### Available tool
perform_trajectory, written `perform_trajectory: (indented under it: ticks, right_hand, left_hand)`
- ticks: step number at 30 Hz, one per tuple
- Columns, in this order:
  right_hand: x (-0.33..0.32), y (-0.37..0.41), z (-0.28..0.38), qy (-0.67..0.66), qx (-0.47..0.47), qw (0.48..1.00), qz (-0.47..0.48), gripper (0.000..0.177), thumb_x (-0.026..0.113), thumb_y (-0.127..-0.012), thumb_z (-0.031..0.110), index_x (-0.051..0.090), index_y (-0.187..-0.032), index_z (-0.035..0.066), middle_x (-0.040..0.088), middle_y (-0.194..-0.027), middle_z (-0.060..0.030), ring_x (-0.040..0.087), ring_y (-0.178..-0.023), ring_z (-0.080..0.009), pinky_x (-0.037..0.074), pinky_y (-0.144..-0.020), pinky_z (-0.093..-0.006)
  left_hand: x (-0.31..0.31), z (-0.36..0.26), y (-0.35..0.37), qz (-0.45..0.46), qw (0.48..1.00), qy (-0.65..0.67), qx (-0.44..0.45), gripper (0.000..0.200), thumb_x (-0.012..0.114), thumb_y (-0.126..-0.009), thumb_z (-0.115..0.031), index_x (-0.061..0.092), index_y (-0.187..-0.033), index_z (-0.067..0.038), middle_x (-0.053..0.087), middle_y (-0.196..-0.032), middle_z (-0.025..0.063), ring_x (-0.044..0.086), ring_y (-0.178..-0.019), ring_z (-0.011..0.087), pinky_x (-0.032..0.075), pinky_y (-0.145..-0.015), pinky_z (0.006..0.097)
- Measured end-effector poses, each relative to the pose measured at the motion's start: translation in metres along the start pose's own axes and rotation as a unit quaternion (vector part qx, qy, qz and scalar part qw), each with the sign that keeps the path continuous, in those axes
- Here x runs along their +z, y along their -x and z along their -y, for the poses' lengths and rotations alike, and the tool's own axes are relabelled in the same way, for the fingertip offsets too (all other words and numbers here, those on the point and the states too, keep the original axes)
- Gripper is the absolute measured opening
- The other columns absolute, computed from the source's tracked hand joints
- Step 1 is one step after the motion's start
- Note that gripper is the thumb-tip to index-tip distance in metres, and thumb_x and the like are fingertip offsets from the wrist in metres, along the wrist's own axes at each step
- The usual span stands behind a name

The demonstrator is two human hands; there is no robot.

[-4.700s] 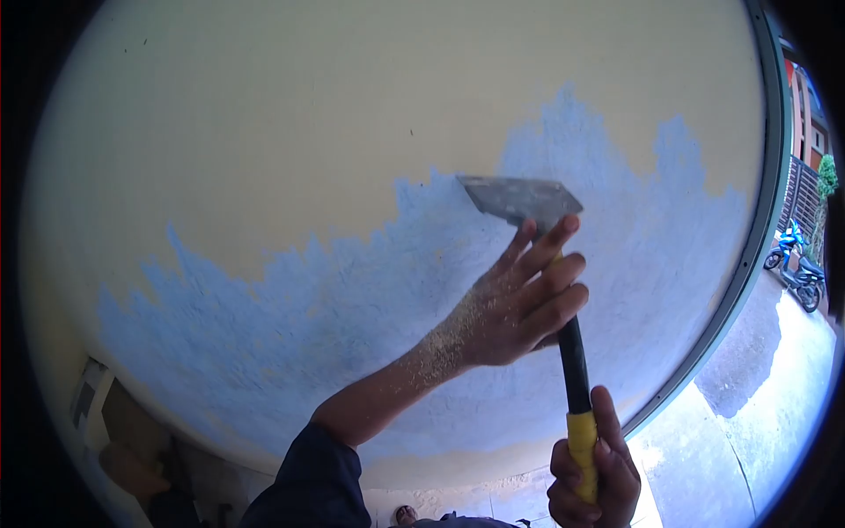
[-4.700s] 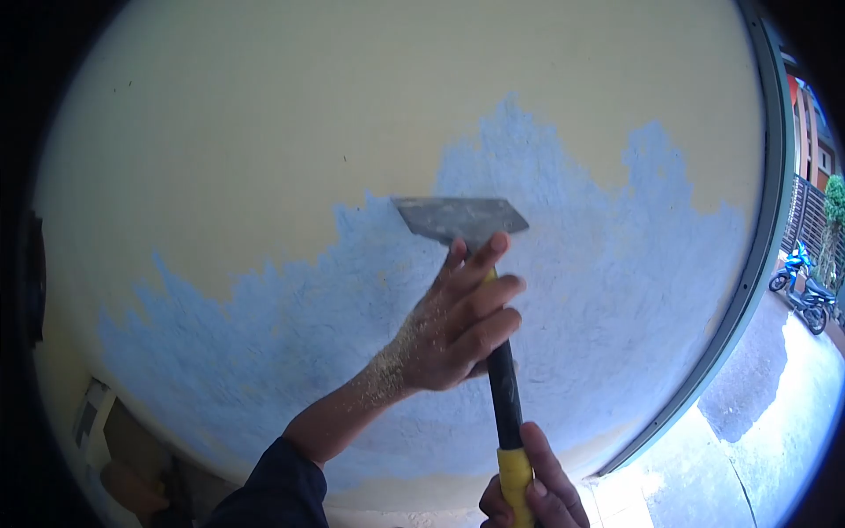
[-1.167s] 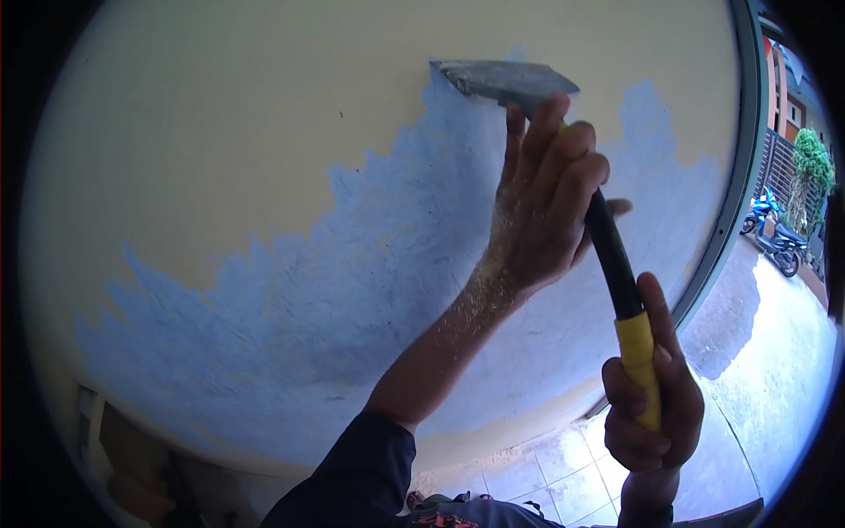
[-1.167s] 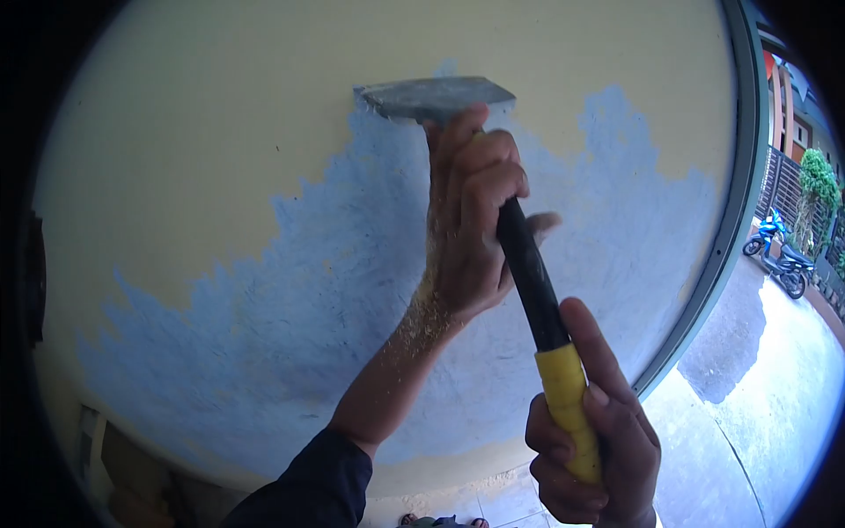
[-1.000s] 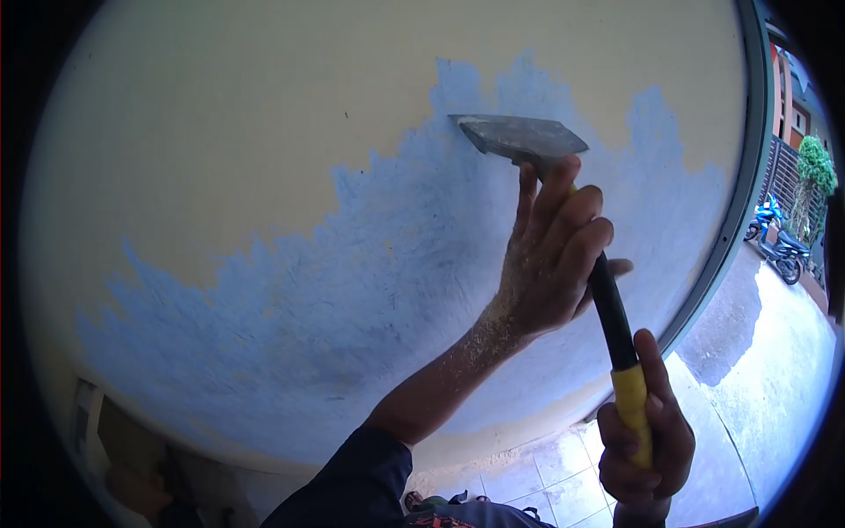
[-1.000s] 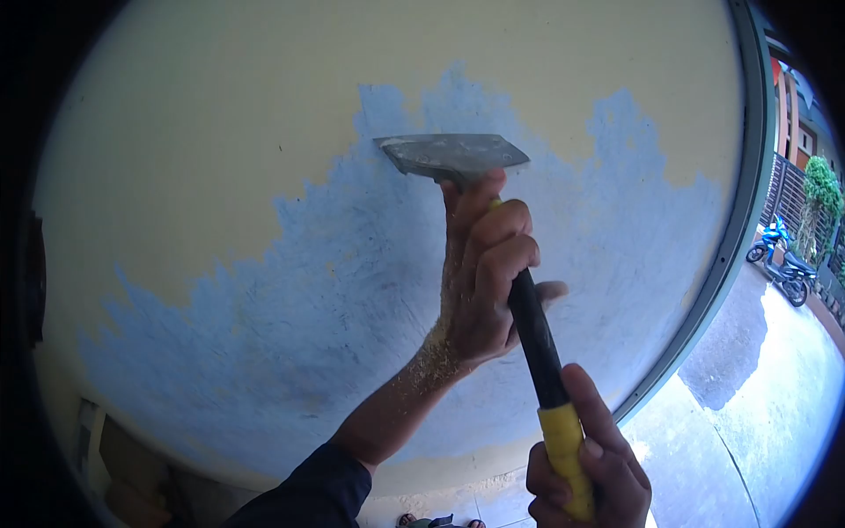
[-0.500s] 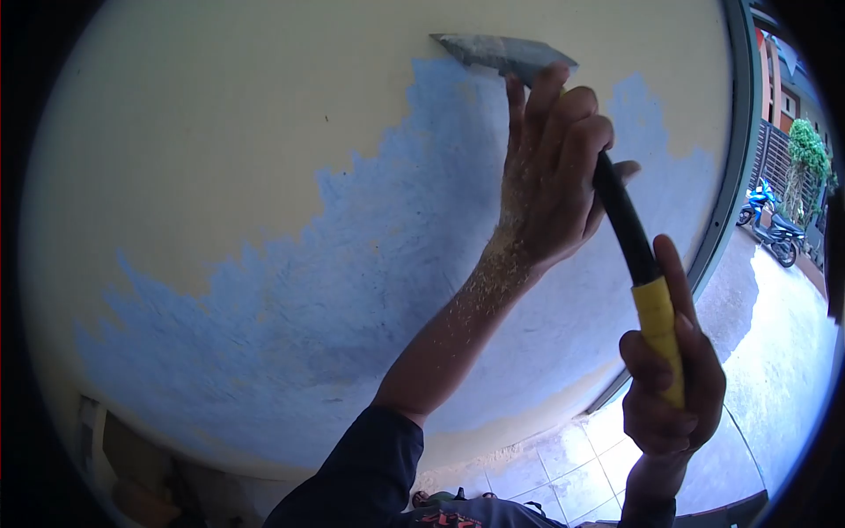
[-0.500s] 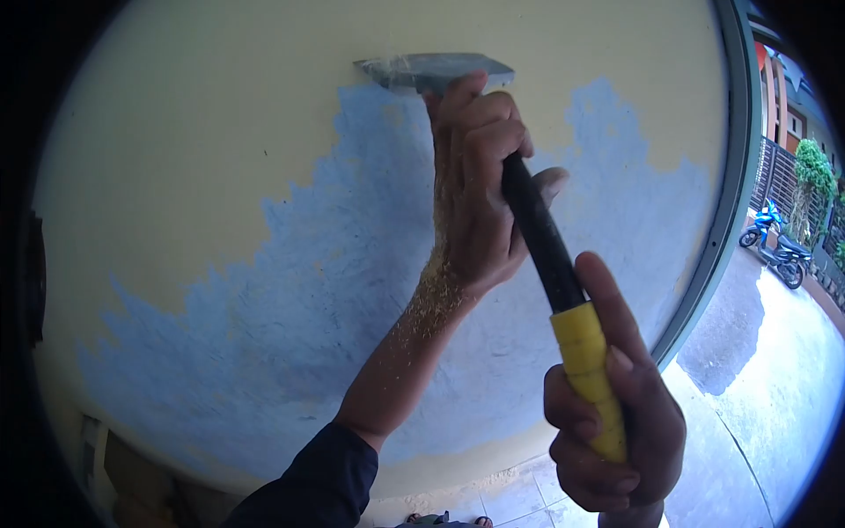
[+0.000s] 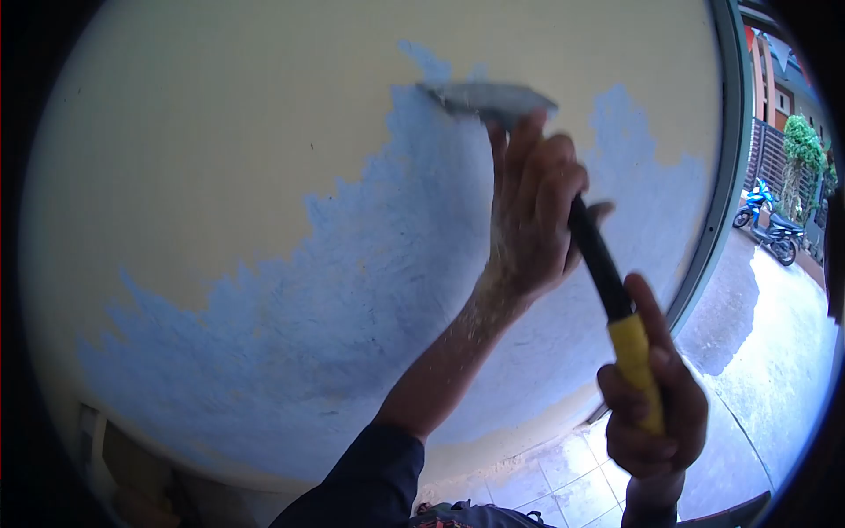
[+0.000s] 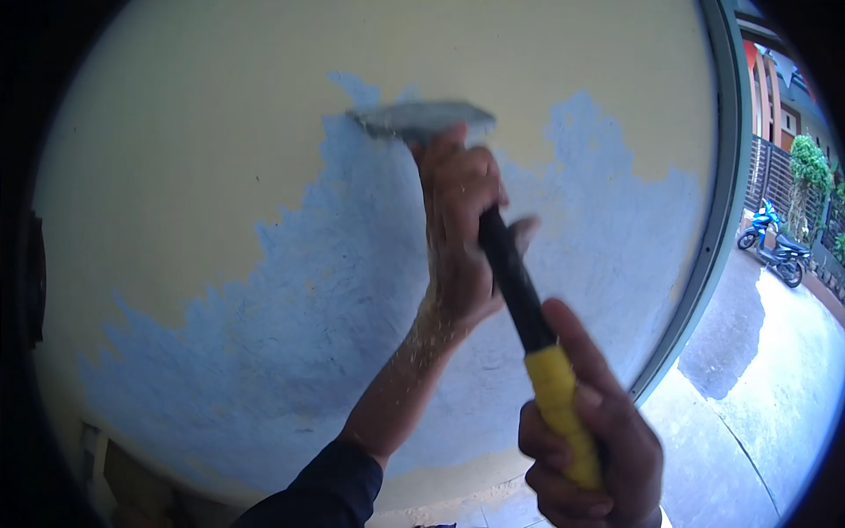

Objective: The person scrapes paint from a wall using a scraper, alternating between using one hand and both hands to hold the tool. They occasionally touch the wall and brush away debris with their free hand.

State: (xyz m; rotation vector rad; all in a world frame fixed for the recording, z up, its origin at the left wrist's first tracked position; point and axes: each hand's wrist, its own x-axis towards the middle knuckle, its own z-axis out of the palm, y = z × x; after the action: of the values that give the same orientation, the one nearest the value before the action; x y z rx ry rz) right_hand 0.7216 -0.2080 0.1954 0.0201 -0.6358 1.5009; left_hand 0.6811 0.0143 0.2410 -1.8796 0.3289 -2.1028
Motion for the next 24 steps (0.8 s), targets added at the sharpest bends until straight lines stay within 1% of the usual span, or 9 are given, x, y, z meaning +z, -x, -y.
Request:
perform_trajectory:
  ticks: [3,5,6,9,12,15,17,22,24]
  right_hand:
    - [0.029,-0.016,0.010,0.011,0.011,1.000,0.003,0.056,0.027,-0.101,0.017,0.000,-0.150,0.020,0.046,-0.079,-0.0150,0.038,-0.037,-0.0086,0.043,-0.031,-0.0216]
    - [0.029,-0.014,0.010,0.033,0.007,0.999,0.005,0.056,0.026,-0.102,0.017,-0.001,-0.150,0.021,0.046,-0.079,-0.0154,0.040,-0.038,-0.0094,0.043,-0.031,-0.0217]
    - [0.024,-0.009,0.008,0.034,0.011,0.999,0.008,0.056,0.026,-0.102,0.017,-0.001,-0.150,0.021,0.046,-0.079,-0.0154,0.040,-0.038,-0.0094,0.043,-0.031,-0.0217]
    - [0.012,0.000,0.005,0.011,0.012,1.000,0.010,0.056,0.024,-0.102,0.018,-0.003,-0.150,0.022,0.045,-0.082,-0.0162,0.041,-0.039,-0.0095,0.042,-0.031,-0.0218]
    - [0.028,-0.024,0.020,0.001,0.040,0.994,0.104,0.055,0.024,-0.102,0.020,-0.003,-0.150,0.023,0.045,-0.086,-0.0170,0.042,-0.040,-0.0092,0.042,-0.030,-0.0216]
    - [0.031,-0.022,0.020,0.059,0.033,0.995,0.069,0.055,0.026,-0.102,0.020,-0.001,-0.150,0.023,0.047,-0.081,-0.0133,0.044,-0.040,-0.0089,0.043,-0.030,-0.0217]
    - [0.021,-0.006,0.014,0.038,0.039,0.998,0.026,0.055,0.027,-0.102,0.020,0.001,-0.150,0.023,0.049,-0.079,-0.0121,0.044,-0.039,-0.0086,0.043,-0.029,-0.0227]
    - [0.043,-0.037,0.028,0.056,0.035,0.991,0.115,0.055,0.025,-0.103,0.021,-0.003,-0.150,0.024,0.046,-0.083,-0.0117,0.046,-0.041,-0.0087,0.044,-0.029,-0.0213]
    - [0.040,-0.032,0.024,0.059,0.032,0.992,0.102,0.054,0.024,-0.103,0.021,-0.003,-0.150,0.024,0.046,-0.083,-0.0116,0.046,-0.042,-0.0085,0.044,-0.030,-0.0212]
  left_hand:
    - [0.003,0.019,-0.026,0.018,1.000,-0.001,0.010,0.034,0.061,-0.087,-0.038,0.043,-0.096,-0.010,0.050,-0.099,0.0134,0.044,-0.119,0.0381,0.016,-0.108,0.0673]
    - [0.005,0.027,-0.032,-0.017,0.999,0.001,0.041,0.034,0.062,-0.086,-0.036,0.044,-0.096,-0.010,0.050,-0.099,0.0136,0.043,-0.119,0.0390,0.016,-0.108,0.0671]
    - [0.000,0.010,-0.026,0.001,1.000,0.013,-0.008,0.033,0.062,-0.086,-0.036,0.044,-0.096,-0.010,0.050,-0.098,0.0137,0.043,-0.119,0.0388,0.017,-0.109,0.0659]
    - [0.008,0.010,-0.004,-0.023,0.999,-0.013,0.023,0.035,0.062,-0.087,-0.038,0.044,-0.095,-0.010,0.050,-0.098,0.0131,0.044,-0.119,0.0385,0.019,-0.108,0.0652]
    - [0.004,0.026,-0.046,-0.005,1.000,-0.011,0.021,0.035,0.056,-0.090,-0.042,0.043,-0.097,-0.011,0.050,-0.099,0.0126,0.044,-0.121,0.0375,0.017,-0.109,0.0655]
    - [0.009,0.025,-0.042,-0.041,0.999,-0.006,0.033,0.037,0.052,-0.091,-0.046,0.043,-0.098,-0.011,0.050,-0.099,0.0126,0.043,-0.122,0.0378,0.016,-0.110,0.0650]
    - [0.010,0.008,-0.016,-0.006,1.000,-0.025,0.000,0.038,0.052,-0.091,-0.047,0.043,-0.099,-0.010,0.051,-0.102,0.0131,0.042,-0.122,0.0384,0.015,-0.110,0.0648]
    - [0.013,0.033,-0.067,-0.014,1.000,0.012,0.017,0.031,0.063,-0.087,-0.030,0.043,-0.099,-0.010,0.050,-0.101,0.0143,0.042,-0.122,0.0391,0.015,-0.109,0.0651]
    - [0.010,0.026,-0.060,-0.014,1.000,0.008,0.010,0.031,0.066,-0.084,-0.026,0.044,-0.098,-0.009,0.050,-0.101,0.0146,0.043,-0.121,0.0397,0.016,-0.109,0.0650]
